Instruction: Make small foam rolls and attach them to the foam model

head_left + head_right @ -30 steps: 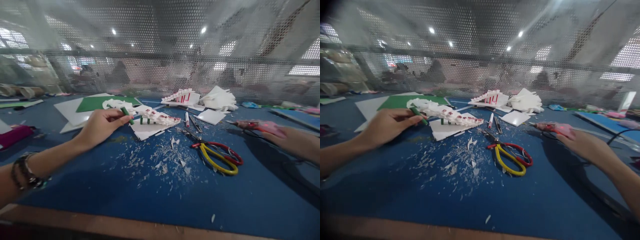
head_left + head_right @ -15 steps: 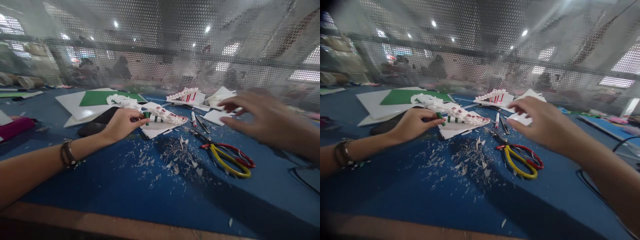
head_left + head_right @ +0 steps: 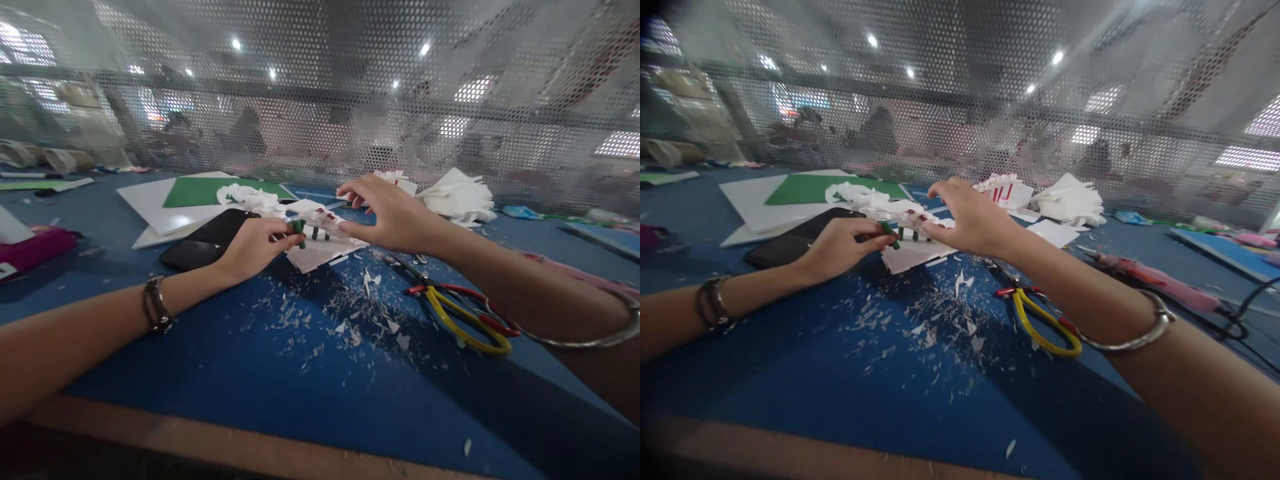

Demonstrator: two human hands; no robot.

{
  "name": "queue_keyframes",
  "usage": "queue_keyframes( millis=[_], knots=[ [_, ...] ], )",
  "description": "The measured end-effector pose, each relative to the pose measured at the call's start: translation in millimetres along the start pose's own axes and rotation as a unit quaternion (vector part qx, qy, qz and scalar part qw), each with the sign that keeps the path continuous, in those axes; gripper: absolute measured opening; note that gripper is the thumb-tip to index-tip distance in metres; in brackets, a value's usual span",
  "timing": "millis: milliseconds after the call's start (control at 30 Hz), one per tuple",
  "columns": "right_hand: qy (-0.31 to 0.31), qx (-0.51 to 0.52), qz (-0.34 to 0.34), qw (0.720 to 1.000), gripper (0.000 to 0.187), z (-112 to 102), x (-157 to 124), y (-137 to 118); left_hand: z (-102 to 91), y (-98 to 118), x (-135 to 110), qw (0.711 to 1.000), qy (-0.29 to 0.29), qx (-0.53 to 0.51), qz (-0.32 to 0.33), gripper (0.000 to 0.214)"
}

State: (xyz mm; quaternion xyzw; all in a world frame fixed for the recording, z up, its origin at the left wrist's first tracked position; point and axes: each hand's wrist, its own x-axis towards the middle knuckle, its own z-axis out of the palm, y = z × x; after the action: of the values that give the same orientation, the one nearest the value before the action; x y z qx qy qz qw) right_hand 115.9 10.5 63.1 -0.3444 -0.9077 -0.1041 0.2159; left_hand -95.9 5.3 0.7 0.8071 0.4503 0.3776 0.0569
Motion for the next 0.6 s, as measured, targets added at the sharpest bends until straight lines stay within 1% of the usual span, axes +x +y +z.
queue_keyframes(
  millis=[167, 267, 367, 600],
  knots=[
    [-0.024, 0.050, -0.001, 0.998, 0.045, 12, 8, -2, 0.6, 1, 0, 0.999, -0.028, 0.019, 0.026, 0.026],
    [-0.023, 0.059, -0.022, 0.998, 0.048, 18, 10, -4, 2.0, 2, 1, 0.998, -0.042, 0.027, 0.027, 0.024],
    [-0.021, 0.029, -0.047, 0.998, 0.048, 24, 12, -6, 3.3, 2, 2, 0.998, -0.055, 0.039, 0.017, 0.023],
    [-0.043, -0.032, -0.043, 0.998, 0.034, 29, 18, -7, 4.2, 0, 3, 0.996, -0.076, 0.051, -0.010, 0.026]
  ],
)
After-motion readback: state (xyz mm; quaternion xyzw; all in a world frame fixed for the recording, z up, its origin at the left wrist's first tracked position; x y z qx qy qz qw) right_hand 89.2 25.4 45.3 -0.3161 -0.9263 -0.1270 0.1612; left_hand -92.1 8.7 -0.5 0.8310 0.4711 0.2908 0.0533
